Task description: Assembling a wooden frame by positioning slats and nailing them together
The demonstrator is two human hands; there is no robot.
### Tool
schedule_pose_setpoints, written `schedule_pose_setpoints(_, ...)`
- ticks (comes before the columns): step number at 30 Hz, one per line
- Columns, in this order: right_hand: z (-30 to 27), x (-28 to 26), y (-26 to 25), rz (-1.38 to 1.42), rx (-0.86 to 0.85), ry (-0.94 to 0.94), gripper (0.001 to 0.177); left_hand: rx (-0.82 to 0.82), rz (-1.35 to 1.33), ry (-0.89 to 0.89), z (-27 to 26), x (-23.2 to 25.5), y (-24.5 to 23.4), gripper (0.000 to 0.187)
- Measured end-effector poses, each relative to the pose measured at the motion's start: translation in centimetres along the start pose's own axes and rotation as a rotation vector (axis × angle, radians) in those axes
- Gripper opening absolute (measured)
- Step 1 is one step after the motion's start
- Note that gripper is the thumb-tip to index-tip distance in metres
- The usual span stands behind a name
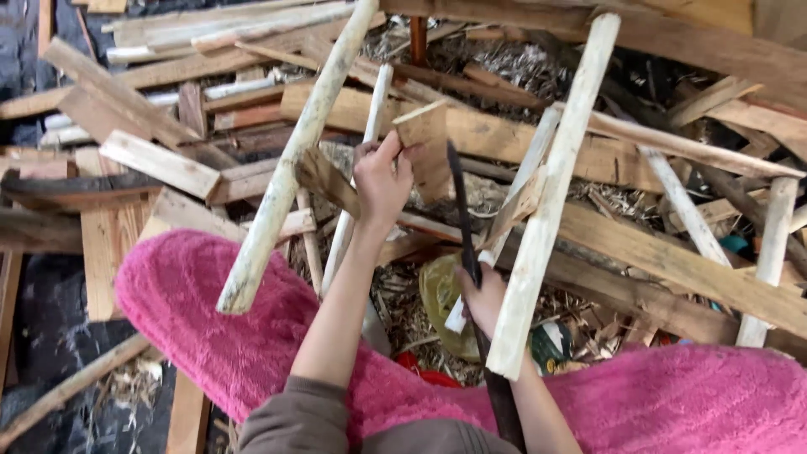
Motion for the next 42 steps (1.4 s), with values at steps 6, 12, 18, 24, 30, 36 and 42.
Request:
schedule_pose_setpoints(6,-0.9,-2.4,0.2,-0.067,-0.026,-0.010,0.033,-0.004,-0.038,0.020,-0.3,0.2,0.1,0.025)
schedule_pose_setpoints(12,0.9,0.7,-0.2,-0.137,-0.016,-0.049,0.032,-0.005,-0.043,0.034,0.1,3.3,-2.5,0.011)
schedule_pose_setpoints(18,0.1,0.0,0.6,-0.095,-0.007,-0.050,0.030,-0.026,-0.094,0.016,-0.6,2.1,-1.8,0.010)
schedule_pose_setpoints(24,0.1,-0.4,0.0,-0.112,-0.016,-0.022,0.035,-0.010,-0.032,0.026,-2.0,0.0,-0.8,0.010)
schedule_pose_setpoints(30,-0.1,0.9,0.3,0.014,-0.012,-0.061,0.034,-0.055,-0.062,0.053,-0.8,1.9,-1.3,0.007)
schedule_pose_setpoints(36,-4.6,-6.4,-2.2,-0.111,-0.050,-0.003,0.039,-0.063,-0.058,0.011,-2.2,0.0,-0.5,0.016)
schedule_pose_setpoints(42,-2.5,-3.7,-0.4,-0.014,-0.097,-0.045,0.036,-0.042,-0.072,0.020,-1.7,0.1,-0.5,0.008)
Point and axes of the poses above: each hand's wrist, its own z-axis towards the middle knuckle, its own y-axis out of the palm, x = y × z, the point moved 6 cm from there along z, towards the middle knuckle, and after that the axes turned 3 degrees about -x, right-handed, at the moved point
